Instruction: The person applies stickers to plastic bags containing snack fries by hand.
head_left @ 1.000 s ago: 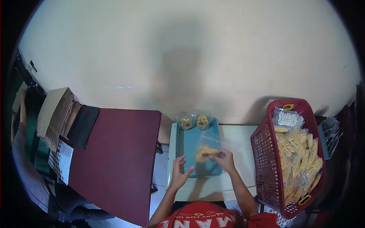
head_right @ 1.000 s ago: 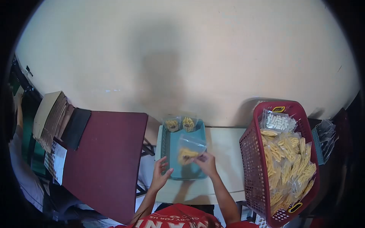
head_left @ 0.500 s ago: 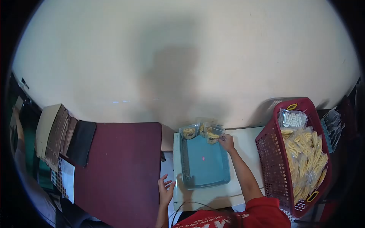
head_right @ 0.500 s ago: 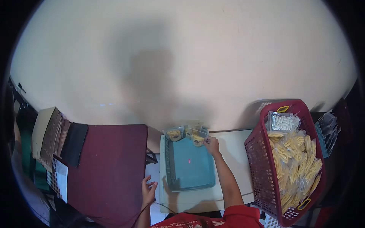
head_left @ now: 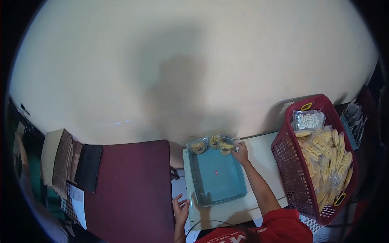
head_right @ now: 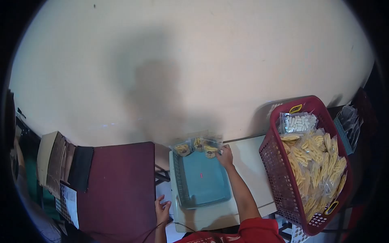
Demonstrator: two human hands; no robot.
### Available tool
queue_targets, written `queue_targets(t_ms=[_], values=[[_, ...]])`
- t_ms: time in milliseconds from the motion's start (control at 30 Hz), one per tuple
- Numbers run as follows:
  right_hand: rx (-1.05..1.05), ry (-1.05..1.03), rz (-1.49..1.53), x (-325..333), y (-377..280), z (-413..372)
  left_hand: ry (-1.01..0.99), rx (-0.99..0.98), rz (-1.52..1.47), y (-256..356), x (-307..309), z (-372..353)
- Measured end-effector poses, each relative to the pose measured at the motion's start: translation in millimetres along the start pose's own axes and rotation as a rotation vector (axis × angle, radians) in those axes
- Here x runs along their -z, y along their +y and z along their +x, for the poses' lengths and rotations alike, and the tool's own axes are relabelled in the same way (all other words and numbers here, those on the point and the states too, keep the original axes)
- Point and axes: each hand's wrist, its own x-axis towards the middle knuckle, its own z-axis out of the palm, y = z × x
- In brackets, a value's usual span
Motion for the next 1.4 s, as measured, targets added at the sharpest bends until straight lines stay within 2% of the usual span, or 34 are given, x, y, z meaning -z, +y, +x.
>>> queue_targets(t_ms=[33,100,267,367,433,500,567,600,667,700,767,800,867,933,967,1033,1067,1133,1267,1367,1400], values=[[-0.007,0.014,0.004,1.5,0.2,-0.2,0.001,0.016,0.009,-1.4,-0.4,-0.8],[-0.112,-0.087,-0.003,6.6,-0.4,-1.7,-0.010,0.034,0.002,-3.6,-2.8,-0.7],[-0.150,-0.020,0.146,26.1,-8.0,-19.6,-0.110,0.060,0.029,-2.7,-14.4,-0.6],[-0.144,0.039,0.242,54.6,-18.2,-50.8,-0.151,0.054,-0.061,0.6,-29.0,3.3],[-0.182,0.040,0.282,86.2,-33.7,-77.3,-0.199,-0.001,-0.061,-1.2,-40.4,9.9],[-0.317,0.015,0.433,119.0,-48.7,-107.3,-0.222,-0.071,-0.035,17.6,-58.5,10.4],[-0.418,-0.092,0.542,155.7,-69.5,-136.6,-0.284,-0.136,-0.006,27.0,-76.3,17.2],[-0.429,-0.065,0.533,174.0,-78.4,-147.1,-0.307,-0.203,0.024,33.3,-85.8,18.9],[-0.291,-0.221,0.704,211.6,-94.4,-165.0,-0.332,-0.225,0.040,58.4,-110.0,14.3],[-0.282,-0.204,0.702,235.9,-108.1,-169.0,-0.376,-0.259,0.000,66.3,-119.5,12.9],[-0.135,-0.254,0.670,294.5,-129.8,-164.9,-0.427,-0.312,-0.043,79.4,-137.4,6.5],[-0.127,-0.239,0.669,320.0,-130.5,-162.5,-0.468,-0.321,-0.061,84.5,-145.2,1.3],[0.055,-0.132,0.375,367.7,-126.9,-156.8,-0.544,-0.325,-0.101,91.4,-160.4,-15.3],[-0.078,-0.044,0.305,391.4,-102.5,-144.4,-0.557,-0.320,-0.173,98.0,-173.2,-38.0],[-0.072,-0.057,0.300,401.3,-91.8,-135.0,-0.583,-0.324,-0.155,98.9,-176.8,-50.0],[0.029,-0.281,-0.541,411.7,-72.8,-114.6,-0.578,-0.324,-0.149,99.6,-180.5,-75.5],[0.058,-0.291,-0.548,411.9,-60.2,-110.7,-0.605,-0.325,-0.166,101.0,-184.4,-87.9],[0.067,-0.559,-0.631,403.8,-37.3,-109.2,-0.602,-0.331,-0.185,100.6,-186.0,-109.2],[0.230,-0.541,-0.659,403.9,-15.5,-110.6,-0.571,-0.351,-0.173,93.1,-188.0,-146.1],[0.276,-0.594,-0.538,410.0,1.1,-109.6,-0.542,-0.337,-0.167,92.8,-189.8,-169.6],[0.352,-0.533,-0.410,411.9,6.4,-110.2,-0.523,-0.337,-0.168,93.3,-190.1,-176.7]])
